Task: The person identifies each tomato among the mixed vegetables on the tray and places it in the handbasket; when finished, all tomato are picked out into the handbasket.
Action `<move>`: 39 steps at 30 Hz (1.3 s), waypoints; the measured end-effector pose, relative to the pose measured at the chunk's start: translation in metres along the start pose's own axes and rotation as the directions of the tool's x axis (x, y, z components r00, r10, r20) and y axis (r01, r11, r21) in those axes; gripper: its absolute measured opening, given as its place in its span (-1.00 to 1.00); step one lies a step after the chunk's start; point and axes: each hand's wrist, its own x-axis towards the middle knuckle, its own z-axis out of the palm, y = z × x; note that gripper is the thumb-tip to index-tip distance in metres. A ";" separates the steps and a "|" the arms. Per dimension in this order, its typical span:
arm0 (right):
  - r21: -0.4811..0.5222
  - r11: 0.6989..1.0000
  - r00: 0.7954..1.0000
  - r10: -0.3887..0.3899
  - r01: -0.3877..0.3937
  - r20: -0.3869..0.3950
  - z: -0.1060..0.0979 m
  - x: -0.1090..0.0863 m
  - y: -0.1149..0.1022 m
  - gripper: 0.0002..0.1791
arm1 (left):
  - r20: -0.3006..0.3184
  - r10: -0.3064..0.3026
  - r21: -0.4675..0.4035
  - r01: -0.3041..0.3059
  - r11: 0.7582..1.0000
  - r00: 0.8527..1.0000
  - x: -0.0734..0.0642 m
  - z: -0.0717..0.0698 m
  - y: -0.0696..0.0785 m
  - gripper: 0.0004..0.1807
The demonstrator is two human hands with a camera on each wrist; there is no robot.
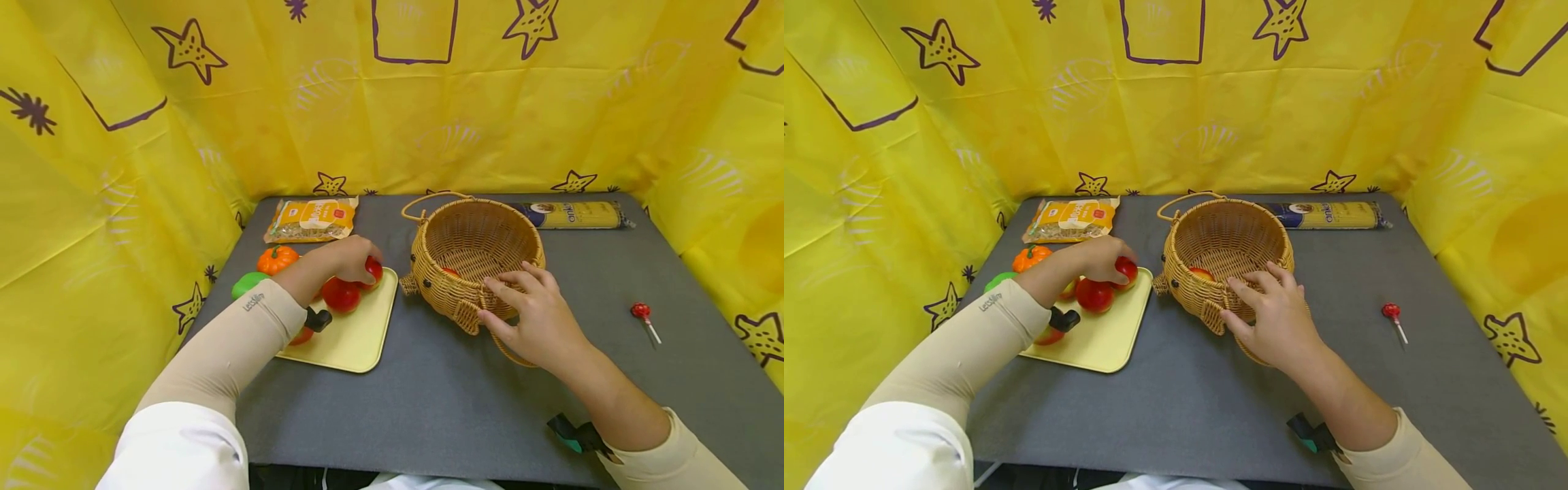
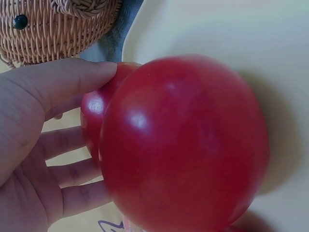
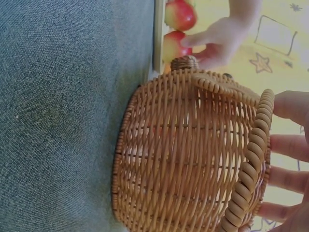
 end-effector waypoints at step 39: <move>0.007 1.000 0.999 0.025 -0.025 0.022 0.000 -0.001 0.000 -0.45 | -0.227 0.087 -0.085 -0.109 0.990 0.970 -0.025 -0.044 0.005 -0.55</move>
